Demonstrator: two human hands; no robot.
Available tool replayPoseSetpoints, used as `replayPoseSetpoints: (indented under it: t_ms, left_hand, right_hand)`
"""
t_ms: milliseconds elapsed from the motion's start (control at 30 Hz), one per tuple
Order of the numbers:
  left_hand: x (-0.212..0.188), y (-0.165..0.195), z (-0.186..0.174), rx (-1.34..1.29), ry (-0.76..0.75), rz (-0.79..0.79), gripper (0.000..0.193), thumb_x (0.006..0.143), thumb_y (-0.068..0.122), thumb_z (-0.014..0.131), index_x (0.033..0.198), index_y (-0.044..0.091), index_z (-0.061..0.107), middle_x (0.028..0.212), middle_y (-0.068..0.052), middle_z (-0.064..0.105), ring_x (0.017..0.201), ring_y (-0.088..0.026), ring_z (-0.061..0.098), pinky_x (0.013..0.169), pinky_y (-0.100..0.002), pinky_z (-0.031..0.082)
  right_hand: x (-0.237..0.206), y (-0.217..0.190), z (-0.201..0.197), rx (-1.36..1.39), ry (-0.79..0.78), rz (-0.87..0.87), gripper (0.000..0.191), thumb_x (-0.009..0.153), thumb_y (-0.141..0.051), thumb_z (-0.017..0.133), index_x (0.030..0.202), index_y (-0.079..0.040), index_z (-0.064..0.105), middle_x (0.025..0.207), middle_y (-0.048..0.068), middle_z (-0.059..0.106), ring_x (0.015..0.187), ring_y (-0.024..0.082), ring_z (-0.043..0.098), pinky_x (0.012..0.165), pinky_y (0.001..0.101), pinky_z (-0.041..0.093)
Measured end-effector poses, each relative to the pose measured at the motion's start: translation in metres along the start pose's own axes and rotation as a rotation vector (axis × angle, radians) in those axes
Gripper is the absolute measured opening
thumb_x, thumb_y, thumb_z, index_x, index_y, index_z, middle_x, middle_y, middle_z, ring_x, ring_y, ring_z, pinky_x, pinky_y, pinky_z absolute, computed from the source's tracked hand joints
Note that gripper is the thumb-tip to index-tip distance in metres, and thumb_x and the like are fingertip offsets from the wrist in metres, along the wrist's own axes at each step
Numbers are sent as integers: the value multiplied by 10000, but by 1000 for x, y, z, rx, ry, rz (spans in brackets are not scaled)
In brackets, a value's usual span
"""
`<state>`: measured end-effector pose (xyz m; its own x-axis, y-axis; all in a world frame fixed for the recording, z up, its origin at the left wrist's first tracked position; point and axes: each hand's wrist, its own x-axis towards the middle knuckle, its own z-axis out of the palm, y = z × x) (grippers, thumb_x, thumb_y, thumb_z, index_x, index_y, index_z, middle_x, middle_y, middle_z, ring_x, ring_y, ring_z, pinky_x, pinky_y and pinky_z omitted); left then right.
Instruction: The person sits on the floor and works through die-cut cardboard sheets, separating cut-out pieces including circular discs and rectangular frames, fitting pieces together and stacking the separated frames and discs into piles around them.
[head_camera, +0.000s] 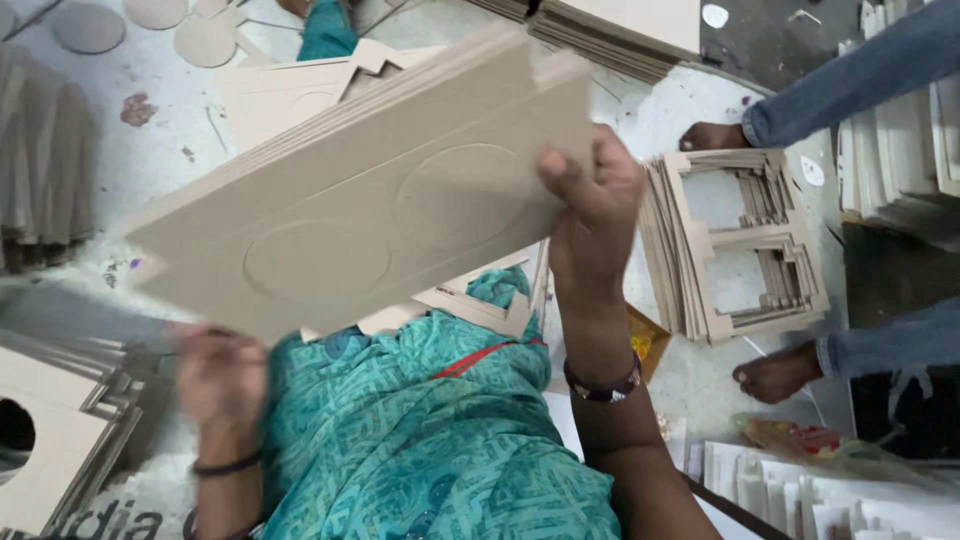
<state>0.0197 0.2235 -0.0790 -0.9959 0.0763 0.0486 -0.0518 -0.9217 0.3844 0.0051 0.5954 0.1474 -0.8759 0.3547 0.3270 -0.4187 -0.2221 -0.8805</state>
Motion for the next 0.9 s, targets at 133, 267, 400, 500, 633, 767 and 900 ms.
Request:
replayPoseSetpoints:
  t_ms: [133,267,400,500,633,767,900]
  left_hand:
    - [-10,91,64,637,-96,190,682,976,611,604,1444,116,581,1432,-99,604,1391,-251,569,1248,-484,390]
    - [4,145,82,1442,-417,-11,857,825,547,756,1434,27,452,1359,-162,589,1319,-296,547,1162,-432,399]
    - [-15,128,5,1747,-253,-424,466,683,203,862,1082,-23,774,1043,-178,765,1009,-279,745,940,-413,537]
    - [-27,135,-54,1736,-246,-288,464,697,217,856,1081,-26,758,1026,-166,763,999,-251,733,943,-393,534]
    - [-33,146,-87,1671,-82,-279,443,735,208,843,1086,-46,751,1031,-175,765,999,-253,724,943,-388,530]
    - [-44,142,-74,1599,-19,-258,423,773,198,829,1091,-67,743,1037,-183,766,1000,-255,715,942,-384,525]
    - [-63,127,-56,1446,94,-359,378,818,187,815,1066,-92,756,1029,-200,777,969,-264,710,924,-386,523]
  right_hand:
    - [15,10,26,-61,-155,274,355,867,-139,828,1128,49,679,998,77,724,869,138,691,828,290,582]
    - [5,36,68,-162,-484,313,251,853,-128,832,1035,14,733,976,50,756,907,115,706,860,291,604]
    - [-9,63,79,-185,-591,168,208,904,-163,832,1039,-27,750,984,25,757,943,95,699,882,279,582]
    - [4,80,65,-18,-624,285,247,988,-304,745,1052,-66,725,990,-25,724,900,75,653,777,263,543]
    - [48,116,25,-673,-349,333,522,1038,-555,569,1029,-62,739,848,67,725,761,200,718,727,350,571]
    - [24,182,-15,-1450,-276,518,763,840,-678,691,1066,49,643,956,238,709,915,392,710,822,486,570]
    - [-26,254,-14,-1451,-145,312,762,732,-417,834,1131,138,498,1012,317,675,904,471,678,764,522,562]
